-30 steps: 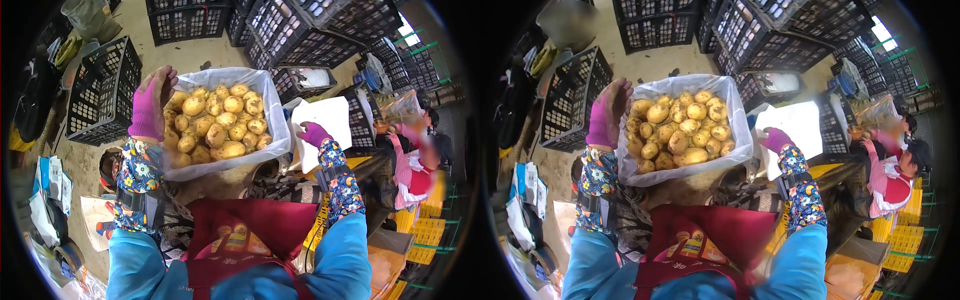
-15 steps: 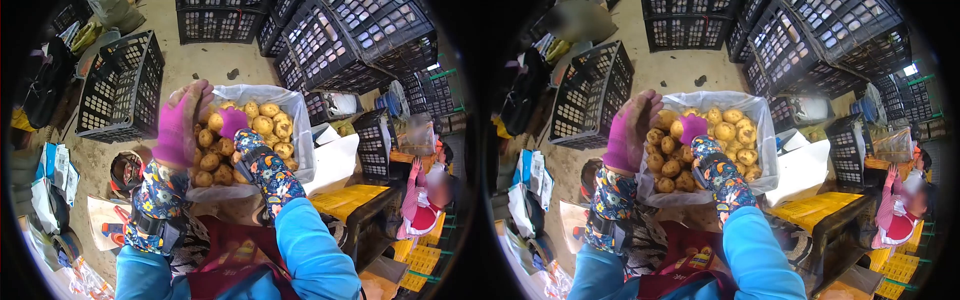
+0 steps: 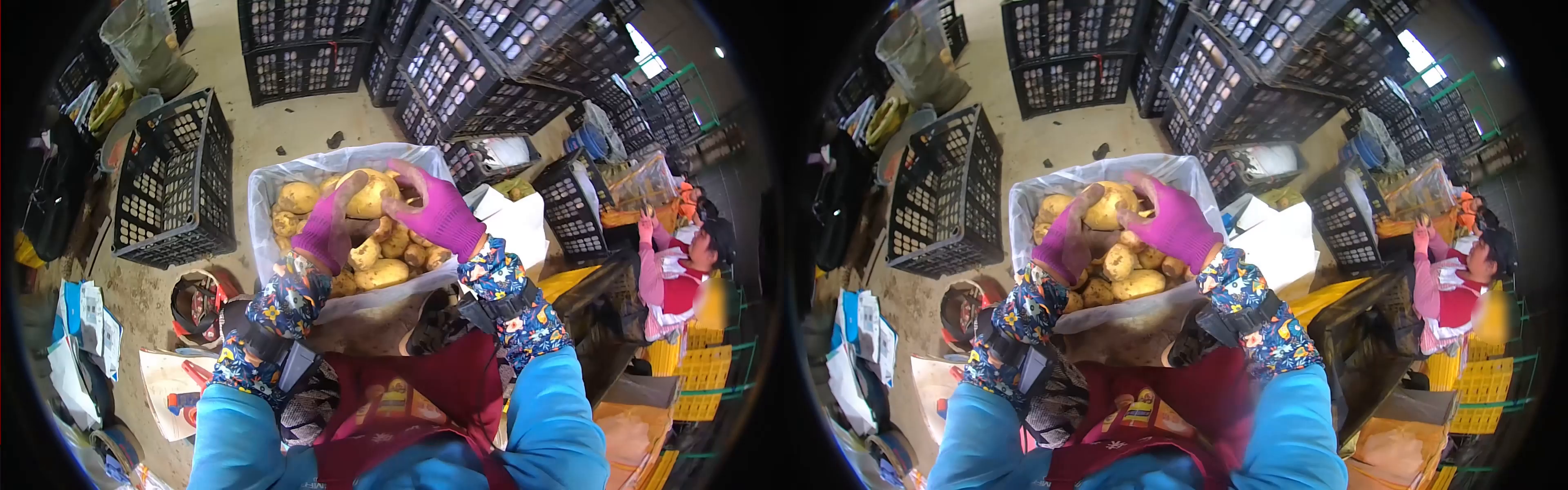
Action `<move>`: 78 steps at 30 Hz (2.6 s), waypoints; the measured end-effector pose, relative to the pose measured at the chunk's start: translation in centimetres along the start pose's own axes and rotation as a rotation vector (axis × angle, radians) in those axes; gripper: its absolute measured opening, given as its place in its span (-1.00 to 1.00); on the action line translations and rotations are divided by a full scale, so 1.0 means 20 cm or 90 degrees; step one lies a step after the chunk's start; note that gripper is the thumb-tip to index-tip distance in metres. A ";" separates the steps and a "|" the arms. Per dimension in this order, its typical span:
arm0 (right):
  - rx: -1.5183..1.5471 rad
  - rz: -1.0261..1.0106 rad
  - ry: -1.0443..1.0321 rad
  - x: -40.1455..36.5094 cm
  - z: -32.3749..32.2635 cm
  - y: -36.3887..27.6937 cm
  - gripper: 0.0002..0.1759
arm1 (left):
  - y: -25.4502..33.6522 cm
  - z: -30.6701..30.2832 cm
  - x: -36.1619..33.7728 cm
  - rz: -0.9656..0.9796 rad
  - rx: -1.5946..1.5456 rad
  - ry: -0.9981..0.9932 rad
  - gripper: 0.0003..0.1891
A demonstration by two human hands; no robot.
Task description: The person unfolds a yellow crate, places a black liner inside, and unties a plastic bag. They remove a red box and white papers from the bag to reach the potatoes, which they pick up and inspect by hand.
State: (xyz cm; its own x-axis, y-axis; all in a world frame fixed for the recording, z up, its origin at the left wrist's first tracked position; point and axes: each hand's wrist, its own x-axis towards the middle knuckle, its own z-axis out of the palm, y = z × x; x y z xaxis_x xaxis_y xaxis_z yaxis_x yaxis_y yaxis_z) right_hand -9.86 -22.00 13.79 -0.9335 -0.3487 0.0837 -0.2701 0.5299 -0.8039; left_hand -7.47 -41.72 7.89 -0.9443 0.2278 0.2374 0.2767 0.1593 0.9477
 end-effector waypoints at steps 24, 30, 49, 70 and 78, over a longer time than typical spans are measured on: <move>0.558 -0.027 -0.010 -0.13 0.00 0.16 -0.03 | 0.14 0.13 0.08 -0.102 -0.380 -0.085 -0.24; 0.428 -0.007 0.086 -0.24 -0.09 0.03 -0.06 | 0.11 0.16 0.13 -0.165 -0.596 -0.066 -0.38; -0.314 0.161 0.320 -1.29 -0.90 0.39 -0.32 | -0.43 0.57 -0.60 -0.221 0.655 -0.251 -0.76; -0.312 0.169 -0.454 -0.90 0.27 0.81 -0.64 | -0.34 0.79 -0.87 -0.207 0.621 -0.323 -0.80; -0.591 -0.050 -0.042 -0.25 0.23 0.95 -0.47 | 0.02 0.40 -0.46 -0.063 0.457 -0.304 -0.30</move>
State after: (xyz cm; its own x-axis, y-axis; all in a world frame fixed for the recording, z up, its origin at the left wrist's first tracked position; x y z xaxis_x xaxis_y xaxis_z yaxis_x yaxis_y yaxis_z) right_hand -9.25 -13.64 -4.60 -0.8968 -0.4381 0.0618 -0.4390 0.8985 -0.0022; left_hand 2.63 -36.16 4.33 -0.8382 0.5349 -0.1064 0.3952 0.7301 0.5574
